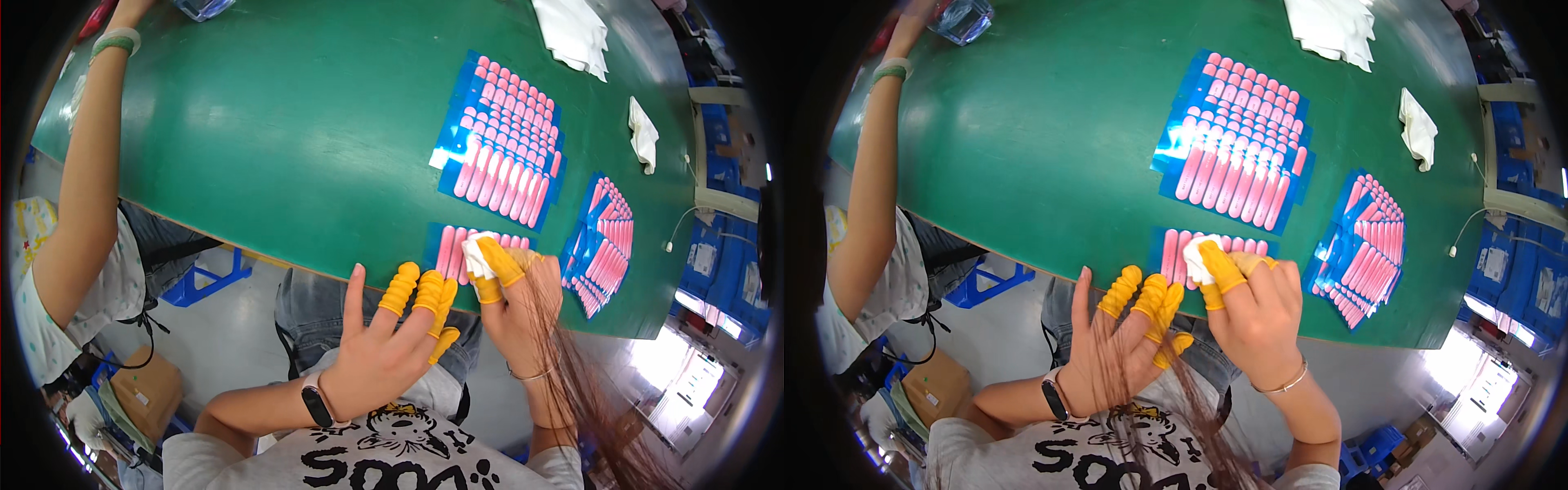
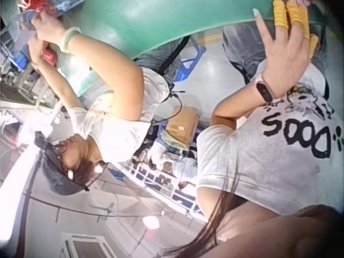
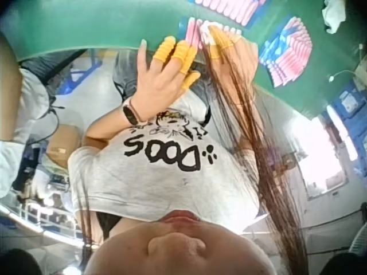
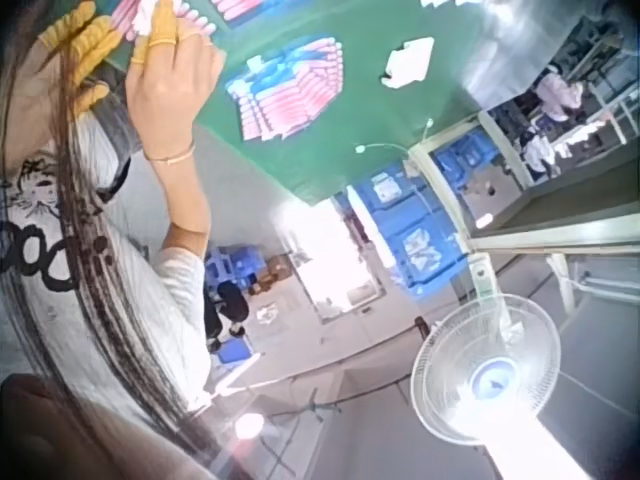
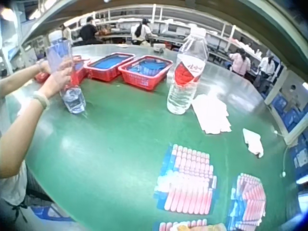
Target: The person cleans small pink strips on a blue backing sheet by hand, using a cleaning wipe and a cleaning liquid from a plastic bottle.
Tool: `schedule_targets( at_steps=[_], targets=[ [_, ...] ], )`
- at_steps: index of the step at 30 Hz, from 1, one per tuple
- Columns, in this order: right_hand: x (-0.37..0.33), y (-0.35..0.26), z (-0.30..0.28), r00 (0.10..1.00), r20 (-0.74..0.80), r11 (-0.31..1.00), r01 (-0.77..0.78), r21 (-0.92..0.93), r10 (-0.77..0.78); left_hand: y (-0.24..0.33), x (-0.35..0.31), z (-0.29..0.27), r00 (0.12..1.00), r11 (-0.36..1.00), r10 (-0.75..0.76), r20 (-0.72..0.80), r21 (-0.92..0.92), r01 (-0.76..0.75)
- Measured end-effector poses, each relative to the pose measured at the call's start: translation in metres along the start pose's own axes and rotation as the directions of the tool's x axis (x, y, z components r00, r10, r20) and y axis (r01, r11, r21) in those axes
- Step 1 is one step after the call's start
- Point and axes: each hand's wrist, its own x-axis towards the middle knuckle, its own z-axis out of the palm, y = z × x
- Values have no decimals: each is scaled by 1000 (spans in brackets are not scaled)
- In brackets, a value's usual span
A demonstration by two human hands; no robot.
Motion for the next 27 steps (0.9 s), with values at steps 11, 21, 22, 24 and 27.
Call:
schedule_targets(
  at_steps=[11, 21, 22, 24, 27],
  targets=[
    [11, -4, -10, 982, 84, 979, 178, -98, -171, -1, 5, -6, 999, 999, 32, -44, 4, -32],
    [25, 0, -5, 979, 0, 974, 201, -102, -202, -3, 7, 2, 995, 998, 36, -92, -50, -41],
    [29, 0, -8, 988, 18, 980, 151, -129, -150, -3, 7, 1, 996, 998, 45, -77, -41, -48],
    [25, 1, -2, 955, 0, 952, 294, -82, -295, -2, 5, -2, 999, 999, 42, -21, -31, -43],
    [18, -8, -6, 949, 141, 959, 282, 24, -282, -5, 2, -2, 999, 999, 46, 20, -26, -46]
  ],
)
